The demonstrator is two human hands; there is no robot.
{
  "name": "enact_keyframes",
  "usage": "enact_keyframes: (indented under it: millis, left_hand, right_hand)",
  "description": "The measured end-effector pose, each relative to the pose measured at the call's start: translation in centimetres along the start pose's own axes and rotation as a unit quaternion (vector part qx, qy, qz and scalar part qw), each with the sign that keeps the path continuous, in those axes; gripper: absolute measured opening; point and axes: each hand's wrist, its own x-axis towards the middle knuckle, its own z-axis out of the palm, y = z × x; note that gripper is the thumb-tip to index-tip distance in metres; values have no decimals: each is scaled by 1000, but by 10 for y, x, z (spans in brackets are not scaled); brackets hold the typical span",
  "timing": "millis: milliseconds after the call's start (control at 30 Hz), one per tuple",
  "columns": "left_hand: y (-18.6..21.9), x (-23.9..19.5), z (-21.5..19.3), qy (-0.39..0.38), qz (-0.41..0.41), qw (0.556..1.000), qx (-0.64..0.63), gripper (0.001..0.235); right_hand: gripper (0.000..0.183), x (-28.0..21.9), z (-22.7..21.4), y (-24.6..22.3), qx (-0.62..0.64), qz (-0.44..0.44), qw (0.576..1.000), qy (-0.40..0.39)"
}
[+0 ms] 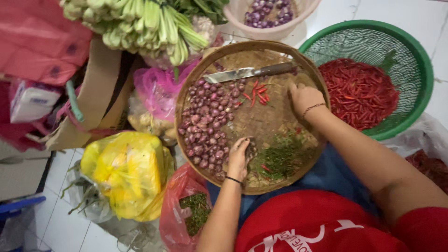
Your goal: The person removes stems from red chilies by hand and places the de-stemmed chilies into a green colander. The person also handles shallots and green herbs on a woven tray.
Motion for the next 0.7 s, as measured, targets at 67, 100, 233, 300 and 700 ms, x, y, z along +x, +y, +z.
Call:
enact_keyframes:
  millis: [67, 100, 233, 300, 700]
  left_hand:
    - [-1, -6, -1, 3, -11, 1000, -3, 24]
    - [-1, -9, 2, 3, -18, 1000, -5, 24]
    - [-5, -13, 20, -35, -78, 982, -171, 33]
    - [-14, -7, 29, -42, -125, 961, -241, 38]
    - [-48, 5, -6, -2, -113, 980, -161, 24]
  right_hand:
    - [18, 3, -2, -10, -19, 2, 1000, -13]
    - [21, 0, -7, -11, -2, 5, 1000, -18]
    - [33, -27, -22, -39, 221, -58, 971, -65]
    - [34, -41, -21, -58, 264, -125, 953, -82]
    - [25, -8, 7, -67, 108, 2, 993, 37]
